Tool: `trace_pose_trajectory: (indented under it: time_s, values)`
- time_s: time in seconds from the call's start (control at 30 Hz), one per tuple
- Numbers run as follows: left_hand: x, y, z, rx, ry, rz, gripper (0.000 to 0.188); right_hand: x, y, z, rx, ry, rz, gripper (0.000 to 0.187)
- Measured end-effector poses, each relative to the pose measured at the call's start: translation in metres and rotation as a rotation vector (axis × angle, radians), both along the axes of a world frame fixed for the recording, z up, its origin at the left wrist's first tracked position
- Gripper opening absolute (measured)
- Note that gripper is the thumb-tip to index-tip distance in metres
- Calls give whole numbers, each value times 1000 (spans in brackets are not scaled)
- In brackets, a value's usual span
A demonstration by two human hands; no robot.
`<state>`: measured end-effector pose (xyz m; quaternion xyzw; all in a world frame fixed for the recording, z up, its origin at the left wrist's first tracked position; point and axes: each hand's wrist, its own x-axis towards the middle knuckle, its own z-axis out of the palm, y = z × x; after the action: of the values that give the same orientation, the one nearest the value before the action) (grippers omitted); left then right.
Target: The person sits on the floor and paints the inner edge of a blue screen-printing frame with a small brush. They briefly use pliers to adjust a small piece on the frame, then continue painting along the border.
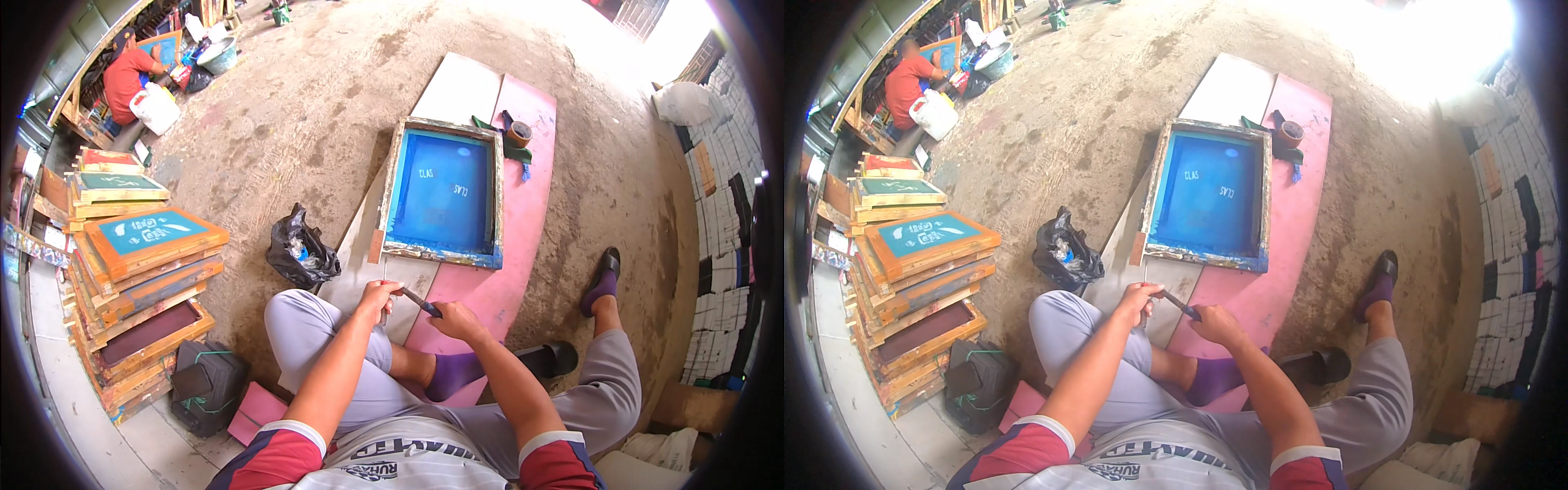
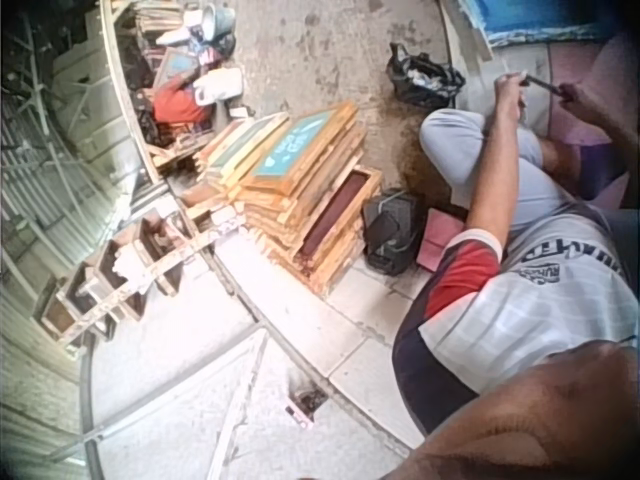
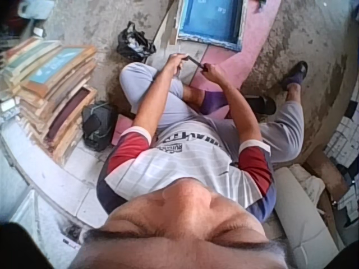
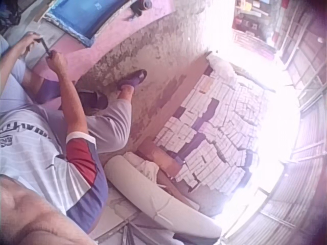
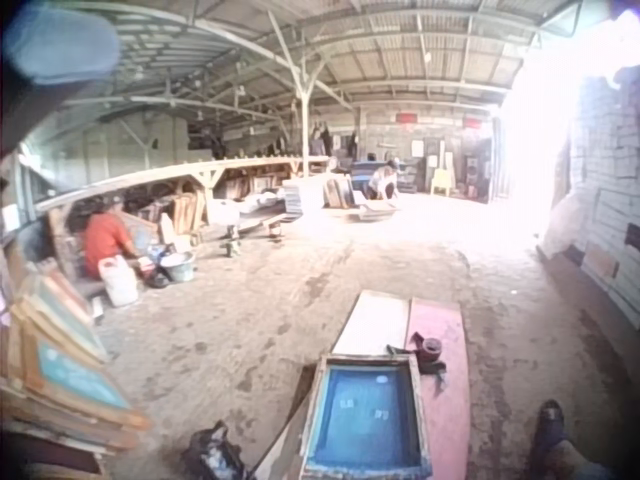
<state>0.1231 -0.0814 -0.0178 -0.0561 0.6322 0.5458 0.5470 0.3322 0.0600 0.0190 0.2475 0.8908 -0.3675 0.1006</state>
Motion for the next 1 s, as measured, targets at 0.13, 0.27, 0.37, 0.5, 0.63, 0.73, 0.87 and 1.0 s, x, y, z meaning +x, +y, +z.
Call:
trace_pose_trajectory:
  time_s: [0.13,0.27,0.37,0.5,0.63,0.73,0.87,1.0]
  values:
    - [-9,2,-5,-145,303,-123,25,-12,14,3,-482,-83,-142,36]
    - [-11,-2,-2,-401,771,-426,35,-18,29,-3,-811,-67,-388,45]
    - [-9,1,18,-499,775,-491,43,-28,44,6,-870,-94,-435,50]
    - [-7,3,28,-496,786,-466,47,-36,57,7,-910,-125,-449,51]
    - [-7,4,24,-458,781,-466,49,-36,69,3,-929,-154,-440,52]
    - [-6,5,19,-432,788,-464,50,-37,79,3,-923,-223,-430,51]
    - [-6,7,13,-426,791,-478,50,-44,94,15,-944,-346,-418,52]
    - [-6,8,15,-431,771,-471,50,-47,105,21,-916,-392,-401,55]
